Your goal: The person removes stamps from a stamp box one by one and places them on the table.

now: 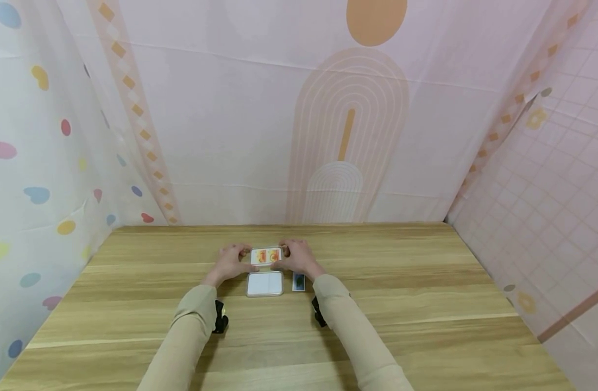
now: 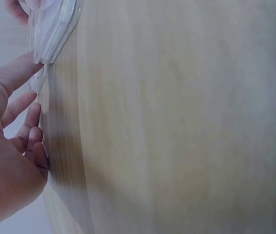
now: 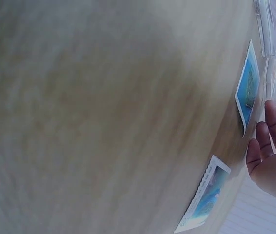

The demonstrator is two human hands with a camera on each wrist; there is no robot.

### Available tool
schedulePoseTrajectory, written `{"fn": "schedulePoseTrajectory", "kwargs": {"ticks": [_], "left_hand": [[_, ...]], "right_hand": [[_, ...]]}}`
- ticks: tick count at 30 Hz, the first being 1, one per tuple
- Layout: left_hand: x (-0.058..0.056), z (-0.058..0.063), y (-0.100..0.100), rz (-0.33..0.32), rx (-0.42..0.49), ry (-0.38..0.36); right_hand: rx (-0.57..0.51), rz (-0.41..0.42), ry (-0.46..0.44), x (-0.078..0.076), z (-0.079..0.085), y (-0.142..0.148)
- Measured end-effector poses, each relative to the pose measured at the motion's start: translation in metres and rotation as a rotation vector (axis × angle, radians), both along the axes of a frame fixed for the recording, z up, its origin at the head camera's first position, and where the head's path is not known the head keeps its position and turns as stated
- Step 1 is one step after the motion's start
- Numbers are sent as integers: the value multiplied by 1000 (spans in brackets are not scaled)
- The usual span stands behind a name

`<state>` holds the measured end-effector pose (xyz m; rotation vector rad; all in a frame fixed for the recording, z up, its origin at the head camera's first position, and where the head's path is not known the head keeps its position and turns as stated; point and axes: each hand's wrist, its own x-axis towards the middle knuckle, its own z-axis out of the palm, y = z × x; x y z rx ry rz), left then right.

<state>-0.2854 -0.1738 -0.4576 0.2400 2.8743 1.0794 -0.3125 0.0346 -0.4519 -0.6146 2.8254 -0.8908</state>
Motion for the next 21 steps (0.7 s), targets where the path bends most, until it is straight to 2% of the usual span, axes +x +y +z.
{"fn": "schedulePoseTrajectory", "kwargs": {"ticks": [7, 21], "left_hand": [[-1, 0, 0, 10, 29, -24], [3, 1, -1, -8, 31, -23]], "right_hand": [[-80, -7, -32, 0, 1, 1], [-175, 39, -20, -2, 2, 10]]}}
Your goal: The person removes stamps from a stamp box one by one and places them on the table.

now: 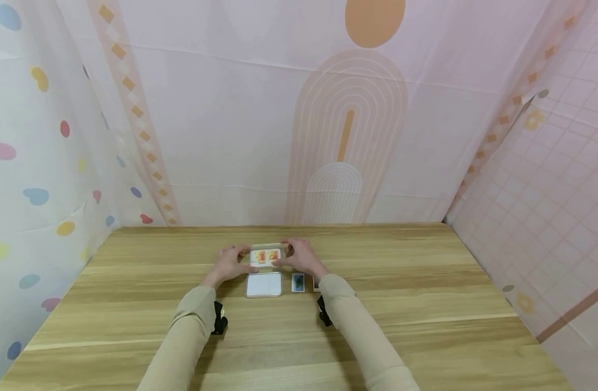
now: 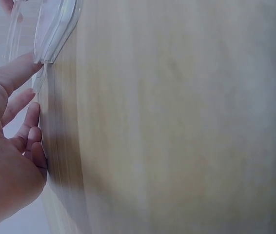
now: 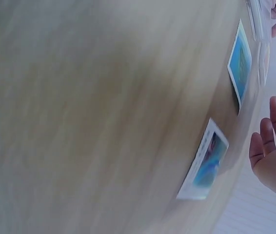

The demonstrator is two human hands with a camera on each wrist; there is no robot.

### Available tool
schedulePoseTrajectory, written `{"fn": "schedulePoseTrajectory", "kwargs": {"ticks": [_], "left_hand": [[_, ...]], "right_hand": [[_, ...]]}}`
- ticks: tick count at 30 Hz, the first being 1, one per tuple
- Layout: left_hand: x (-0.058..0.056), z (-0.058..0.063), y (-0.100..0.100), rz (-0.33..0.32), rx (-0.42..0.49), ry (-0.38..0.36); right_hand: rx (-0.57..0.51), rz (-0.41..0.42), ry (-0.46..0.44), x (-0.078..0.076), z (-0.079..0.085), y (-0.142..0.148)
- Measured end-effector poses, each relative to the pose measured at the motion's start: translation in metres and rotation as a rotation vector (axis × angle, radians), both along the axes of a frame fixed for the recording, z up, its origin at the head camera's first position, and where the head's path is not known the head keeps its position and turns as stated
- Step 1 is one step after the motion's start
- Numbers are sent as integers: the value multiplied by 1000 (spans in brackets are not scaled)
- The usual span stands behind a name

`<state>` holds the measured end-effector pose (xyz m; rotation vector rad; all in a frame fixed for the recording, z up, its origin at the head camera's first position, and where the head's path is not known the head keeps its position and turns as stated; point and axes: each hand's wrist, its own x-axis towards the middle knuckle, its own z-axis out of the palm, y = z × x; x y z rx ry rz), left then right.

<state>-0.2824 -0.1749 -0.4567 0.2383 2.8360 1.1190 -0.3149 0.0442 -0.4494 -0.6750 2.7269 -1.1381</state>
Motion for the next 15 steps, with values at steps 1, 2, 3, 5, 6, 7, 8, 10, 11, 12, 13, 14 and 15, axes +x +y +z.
{"fn": "schedulePoseTrajectory", "kwargs": {"ticks": [1, 2, 3, 5, 6, 7, 8, 10, 11, 12, 13, 14, 15], "left_hand": [[0, 0, 0, -1, 0, 3], [0, 0, 0, -6, -4, 11], [0, 0, -1, -5, 0, 12], [-1, -1, -2, -4, -5, 22], [-1, -1, -2, -7, -8, 28], [-1, -2, -3, -6, -9, 31], [-2, -2, -4, -6, -11, 35], [-2, -2, -4, -2, -6, 33], [-1, -2, -4, -2, -1, 31], [-1, -2, -4, -1, 0, 29], [-1, -2, -4, 2, 3, 25], [-1, -2, -4, 3, 5, 22], [-1, -2, -4, 4, 6, 21]], "right_hand": [[-4, 2, 5, 0, 0, 1], [-5, 2, 10, -1, 0, 3], [-7, 4, 14, -1, 0, 4], [-11, 5, 17, -1, 0, 7], [-16, 9, 21, -1, 0, 9], [-19, 10, 18, -1, 0, 10], [-24, 13, 17, -1, 0, 12], [-28, 17, 16, -1, 0, 17], [-32, 20, 16, -1, -1, 19], [-33, 21, 14, -1, -1, 22], [-35, 21, 12, -2, -1, 24], [-37, 22, 14, -2, -1, 26], [-36, 21, 14, -2, -2, 29]]}}
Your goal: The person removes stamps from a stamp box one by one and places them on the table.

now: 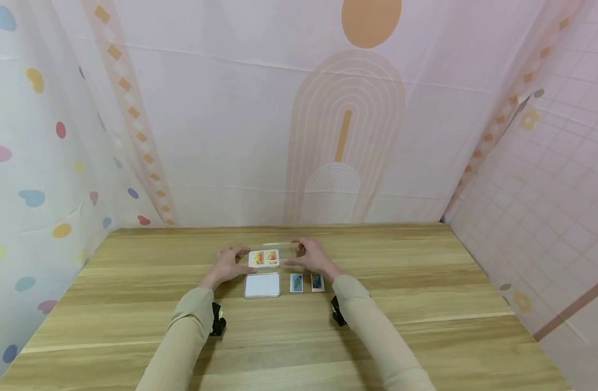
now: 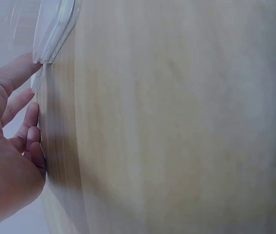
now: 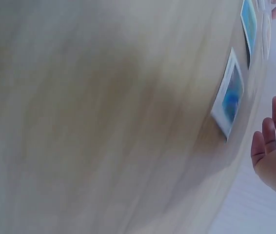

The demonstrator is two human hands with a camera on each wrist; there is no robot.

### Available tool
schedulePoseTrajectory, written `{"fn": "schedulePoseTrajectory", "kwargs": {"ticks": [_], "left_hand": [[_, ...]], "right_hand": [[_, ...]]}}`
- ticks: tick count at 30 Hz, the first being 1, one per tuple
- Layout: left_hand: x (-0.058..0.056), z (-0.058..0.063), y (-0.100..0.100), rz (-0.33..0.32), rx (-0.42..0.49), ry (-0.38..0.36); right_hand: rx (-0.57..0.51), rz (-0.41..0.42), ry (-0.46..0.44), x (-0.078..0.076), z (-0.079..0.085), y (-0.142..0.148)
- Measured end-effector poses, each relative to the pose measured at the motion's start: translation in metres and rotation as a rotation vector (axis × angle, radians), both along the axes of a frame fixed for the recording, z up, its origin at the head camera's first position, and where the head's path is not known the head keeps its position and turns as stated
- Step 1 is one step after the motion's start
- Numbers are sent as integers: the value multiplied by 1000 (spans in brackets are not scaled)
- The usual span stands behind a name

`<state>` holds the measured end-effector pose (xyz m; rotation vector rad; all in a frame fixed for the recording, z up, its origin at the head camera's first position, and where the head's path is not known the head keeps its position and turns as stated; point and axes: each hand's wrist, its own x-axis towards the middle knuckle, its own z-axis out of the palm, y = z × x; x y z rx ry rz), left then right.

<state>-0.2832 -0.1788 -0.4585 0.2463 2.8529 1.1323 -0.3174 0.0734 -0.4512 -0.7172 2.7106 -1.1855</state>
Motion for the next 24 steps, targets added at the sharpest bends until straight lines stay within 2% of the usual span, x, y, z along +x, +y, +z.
{"fn": "schedulePoseTrajectory", "kwargs": {"ticks": [7, 14, 24], "left_hand": [[-1, -2, -1, 1, 8, -5], [-2, -4, -2, 1, 12, -5], [-2, -4, -1, 6, 1, -6]], "right_hand": [[-5, -22, -10, -1, 1, 23], [3, -40, 36, -2, 0, 50], [6, -73, -10, -2, -3, 91]]}}
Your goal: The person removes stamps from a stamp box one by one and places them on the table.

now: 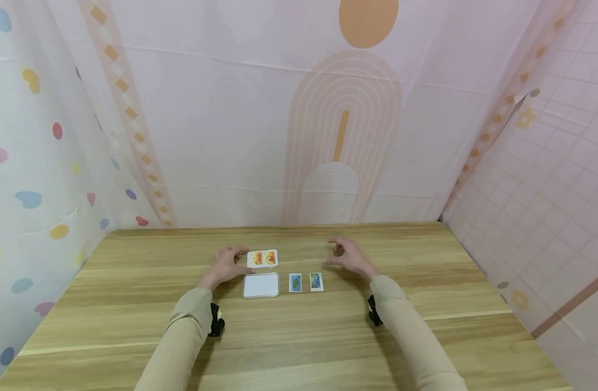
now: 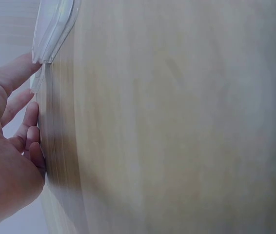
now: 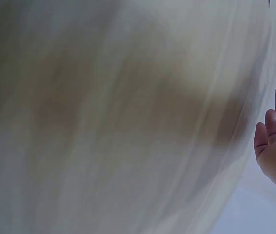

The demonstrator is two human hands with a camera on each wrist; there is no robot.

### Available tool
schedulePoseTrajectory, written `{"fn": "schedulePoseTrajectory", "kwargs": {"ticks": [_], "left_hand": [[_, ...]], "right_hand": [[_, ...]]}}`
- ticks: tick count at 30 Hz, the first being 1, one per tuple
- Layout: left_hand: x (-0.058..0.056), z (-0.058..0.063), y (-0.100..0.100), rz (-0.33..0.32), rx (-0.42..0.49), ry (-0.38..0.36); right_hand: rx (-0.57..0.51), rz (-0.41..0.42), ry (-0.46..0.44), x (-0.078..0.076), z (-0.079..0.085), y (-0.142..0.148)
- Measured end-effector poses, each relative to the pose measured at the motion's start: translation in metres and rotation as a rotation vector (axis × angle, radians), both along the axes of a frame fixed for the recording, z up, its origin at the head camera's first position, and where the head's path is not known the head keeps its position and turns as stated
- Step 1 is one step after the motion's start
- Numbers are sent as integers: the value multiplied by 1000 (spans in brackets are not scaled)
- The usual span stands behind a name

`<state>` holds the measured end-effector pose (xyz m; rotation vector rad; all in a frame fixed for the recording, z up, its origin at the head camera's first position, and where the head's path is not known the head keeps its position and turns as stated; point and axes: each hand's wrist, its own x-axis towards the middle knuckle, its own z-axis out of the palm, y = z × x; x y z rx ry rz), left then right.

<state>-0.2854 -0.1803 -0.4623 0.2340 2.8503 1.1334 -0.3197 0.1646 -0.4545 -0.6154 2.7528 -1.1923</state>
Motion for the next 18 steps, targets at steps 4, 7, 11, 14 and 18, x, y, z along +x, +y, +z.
{"fn": "schedulePoseTrajectory", "kwargs": {"ticks": [4, 7, 11, 14, 18], "left_hand": [[-1, 0, 0, 2, -4, 1], [-1, 0, -1, 3, -6, 0], [0, 0, 0, 2, -11, 1], [0, 1, 0, 1, -14, 3], [0, 0, 0, -2, -16, 9]], "right_hand": [[10, -8, 7, -1, -3, 15], [18, -17, 5, -1, -3, 25], [35, -10, 14, 0, -3, 34], [50, -4, 27, 1, -3, 40], [71, -9, 37, 2, -2, 46]]}}
